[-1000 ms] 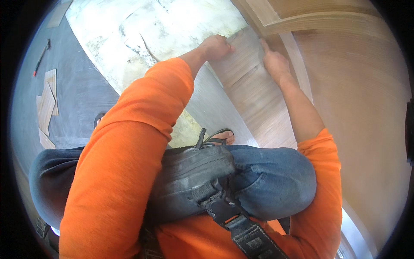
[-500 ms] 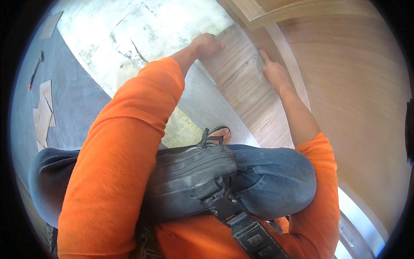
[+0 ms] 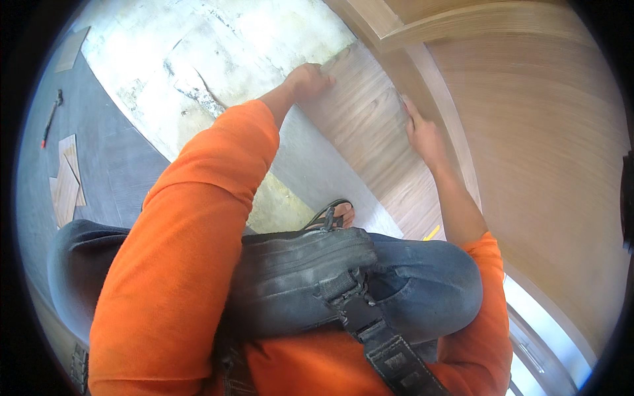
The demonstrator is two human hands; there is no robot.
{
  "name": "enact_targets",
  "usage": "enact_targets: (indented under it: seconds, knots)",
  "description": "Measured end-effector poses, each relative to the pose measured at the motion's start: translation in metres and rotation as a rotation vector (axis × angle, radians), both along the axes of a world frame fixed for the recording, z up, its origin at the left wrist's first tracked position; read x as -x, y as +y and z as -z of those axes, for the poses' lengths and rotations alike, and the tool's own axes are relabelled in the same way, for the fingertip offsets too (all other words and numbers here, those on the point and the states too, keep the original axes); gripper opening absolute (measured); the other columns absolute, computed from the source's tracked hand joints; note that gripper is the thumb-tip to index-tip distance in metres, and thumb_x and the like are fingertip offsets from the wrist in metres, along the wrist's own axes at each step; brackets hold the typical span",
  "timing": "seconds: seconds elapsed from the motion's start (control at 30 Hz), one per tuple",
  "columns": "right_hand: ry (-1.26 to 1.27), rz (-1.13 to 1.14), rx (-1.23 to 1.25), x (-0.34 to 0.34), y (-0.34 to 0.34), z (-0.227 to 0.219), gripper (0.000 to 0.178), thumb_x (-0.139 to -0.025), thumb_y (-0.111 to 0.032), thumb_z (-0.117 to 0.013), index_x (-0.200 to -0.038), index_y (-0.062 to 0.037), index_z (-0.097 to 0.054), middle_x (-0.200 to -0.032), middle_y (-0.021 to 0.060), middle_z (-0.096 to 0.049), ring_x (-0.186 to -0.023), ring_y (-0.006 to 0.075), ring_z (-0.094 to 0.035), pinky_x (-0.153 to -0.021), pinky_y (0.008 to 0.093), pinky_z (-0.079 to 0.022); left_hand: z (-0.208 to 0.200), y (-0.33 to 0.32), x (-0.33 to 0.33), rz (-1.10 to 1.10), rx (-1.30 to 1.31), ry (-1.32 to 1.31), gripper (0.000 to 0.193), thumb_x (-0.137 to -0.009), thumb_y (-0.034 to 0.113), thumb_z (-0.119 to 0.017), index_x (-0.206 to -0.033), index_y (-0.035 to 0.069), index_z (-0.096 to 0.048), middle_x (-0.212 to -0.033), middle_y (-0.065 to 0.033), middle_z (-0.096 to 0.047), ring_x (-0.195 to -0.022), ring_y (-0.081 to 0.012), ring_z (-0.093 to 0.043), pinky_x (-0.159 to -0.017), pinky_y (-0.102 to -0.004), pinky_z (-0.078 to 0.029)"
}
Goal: The person kneels on the floor and installs wood-look floor tiles on a curved staircase. They use a utility knife to cut tiles to fit the curved edge and a hammer to tap them into place. Other workers are visible nearby assisting with the installation.
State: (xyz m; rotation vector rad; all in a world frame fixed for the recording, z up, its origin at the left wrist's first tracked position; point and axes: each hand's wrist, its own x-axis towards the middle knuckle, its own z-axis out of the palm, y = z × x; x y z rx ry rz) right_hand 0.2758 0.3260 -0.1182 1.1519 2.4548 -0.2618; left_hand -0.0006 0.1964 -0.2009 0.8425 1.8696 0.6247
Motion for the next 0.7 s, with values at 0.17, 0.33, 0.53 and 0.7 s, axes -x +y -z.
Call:
enact_targets:
  seconds: [0.17, 0.33, 0.53, 0.7]
  knots:
    - [0.020, -0.150, -0.018, 0.080, 0.030, 0.004, 0.060, -0.095, -0.017, -0.050, -0.151, -0.0319, -0.035, -0.097, 0.0269, -0.068, -0.093, 0.0430, -0.066, -0.083, 0.0521, -0.052, 0.017, 0.000, 0.004, -0.025, -0.039, -0.045, 0.057, -0.092, 0.039, -0.065, -0.124, -0.007, -0.061, -0.115, -0.0242, -0.068, -0.108, -0.0336, -0.066, -0.097, -0.0398, -0.048]
    - [-0.041, -0.174, -0.033, 0.126, 0.042, 0.033, 0.060, -0.097, -0.019, -0.043, -0.154, -0.0350, -0.029, -0.104, 0.0268, -0.067, -0.096, 0.0416, -0.065, -0.088, 0.0516, -0.050, 0.016, 0.000, 0.001, -0.037, -0.033, -0.081, 0.055, -0.091, 0.040, -0.065, -0.122, -0.005, -0.063, -0.114, -0.0238, -0.068, -0.108, -0.0336, -0.066, -0.097, -0.0404, -0.048]
    - [-0.017, -0.136, -0.041, 0.145, 0.032, 0.036, 0.063, -0.096, -0.016, -0.039, -0.155, -0.0346, -0.026, -0.111, 0.0263, -0.066, -0.103, 0.0391, -0.064, -0.093, 0.0494, -0.048, 0.016, -0.003, -0.001, -0.059, -0.052, -0.051, 0.054, -0.093, 0.040, -0.064, -0.123, -0.005, -0.064, -0.113, -0.0226, -0.068, -0.109, -0.0323, -0.065, -0.097, -0.0405, -0.048]
    - [-0.023, -0.199, -0.083, 0.140, 0.050, 0.049, 0.063, -0.096, -0.017, -0.038, -0.155, -0.0331, -0.027, -0.114, 0.0269, -0.064, -0.105, 0.0387, -0.064, -0.095, 0.0493, -0.047, 0.002, 0.004, -0.002, -0.008, 0.034, -0.015, 0.051, -0.094, 0.040, -0.063, -0.124, -0.001, -0.064, -0.114, -0.0208, -0.069, -0.110, -0.0313, -0.065, -0.098, -0.0404, -0.048]
